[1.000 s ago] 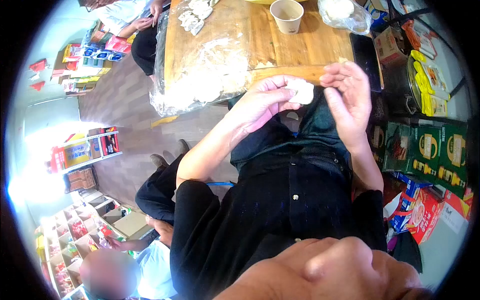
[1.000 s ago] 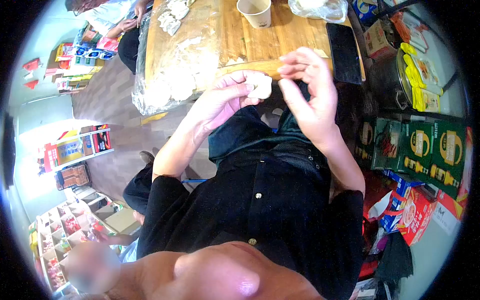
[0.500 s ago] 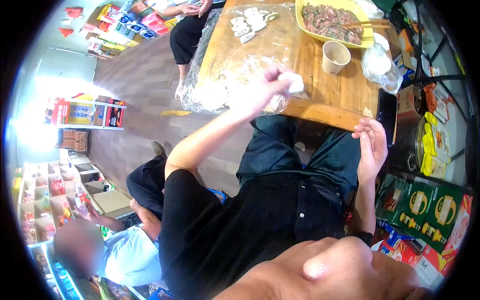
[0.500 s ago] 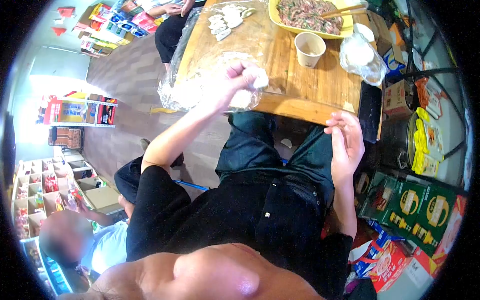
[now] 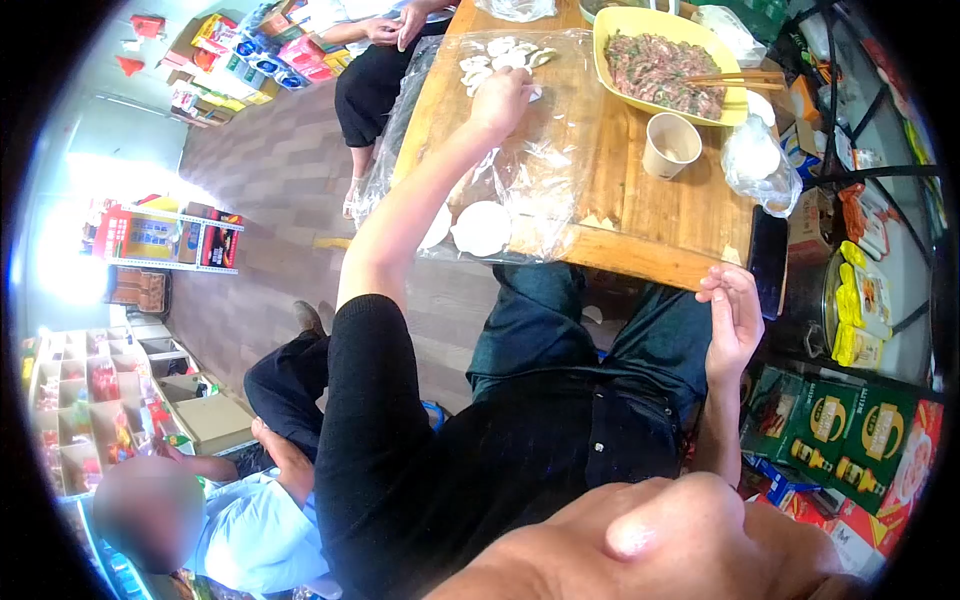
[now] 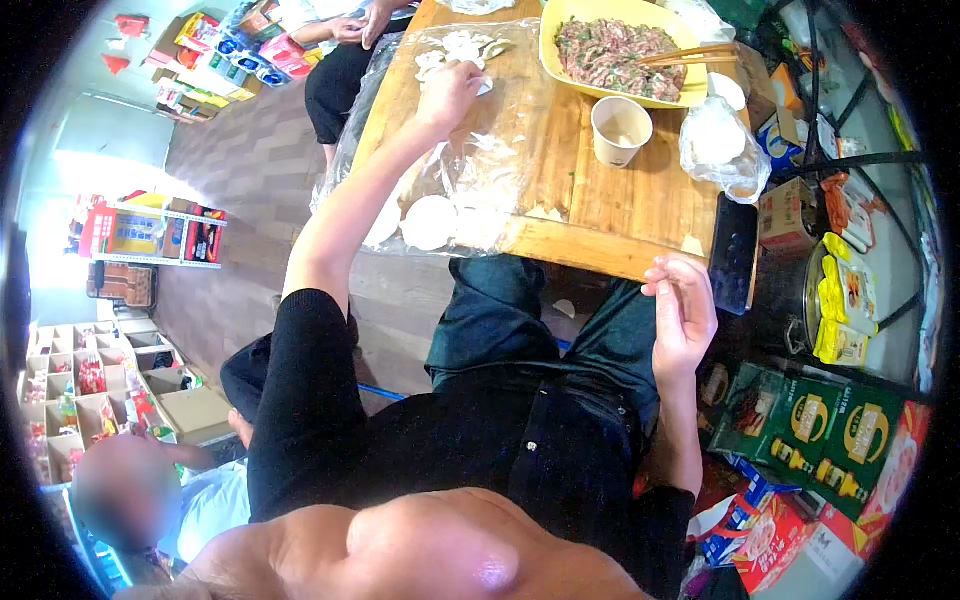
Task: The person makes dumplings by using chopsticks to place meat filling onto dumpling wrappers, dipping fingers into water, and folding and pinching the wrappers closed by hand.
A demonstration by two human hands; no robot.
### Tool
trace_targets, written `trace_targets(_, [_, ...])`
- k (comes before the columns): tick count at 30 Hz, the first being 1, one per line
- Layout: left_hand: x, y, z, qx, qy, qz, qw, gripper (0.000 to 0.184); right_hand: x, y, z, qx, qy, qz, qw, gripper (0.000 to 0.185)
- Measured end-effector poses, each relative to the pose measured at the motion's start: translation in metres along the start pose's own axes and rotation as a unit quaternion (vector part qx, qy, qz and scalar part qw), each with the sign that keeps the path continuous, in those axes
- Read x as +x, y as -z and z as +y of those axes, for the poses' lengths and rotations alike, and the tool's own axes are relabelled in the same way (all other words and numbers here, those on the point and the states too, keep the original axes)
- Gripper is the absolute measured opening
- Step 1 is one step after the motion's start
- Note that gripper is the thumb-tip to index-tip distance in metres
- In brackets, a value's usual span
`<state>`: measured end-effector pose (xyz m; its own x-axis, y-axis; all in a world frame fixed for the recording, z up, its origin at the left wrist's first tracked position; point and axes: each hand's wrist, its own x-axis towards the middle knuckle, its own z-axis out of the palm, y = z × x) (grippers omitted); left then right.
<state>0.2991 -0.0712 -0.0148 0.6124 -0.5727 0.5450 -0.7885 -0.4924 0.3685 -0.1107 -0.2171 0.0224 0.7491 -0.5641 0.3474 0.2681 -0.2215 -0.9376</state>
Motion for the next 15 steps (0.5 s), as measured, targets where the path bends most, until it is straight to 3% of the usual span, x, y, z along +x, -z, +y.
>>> trace_targets(8, [0.008,-0.006,-0.007,0.171,-0.063,-0.079,0.980,0.012,-0.001,0.005,0.006,0.004,-0.003,0.004,1.000,0.021])
trace_targets(13, [0.011,-0.010,0.001,0.206,-0.113,-0.082,0.968,0.011,-0.003,0.003,0.002,0.000,-0.001,-0.018,1.000,0.018])
trace_targets(15, [0.012,-0.010,0.004,0.226,-0.049,-0.151,0.961,0.021,-0.005,0.004,0.002,0.002,-0.004,-0.014,1.000,0.017])
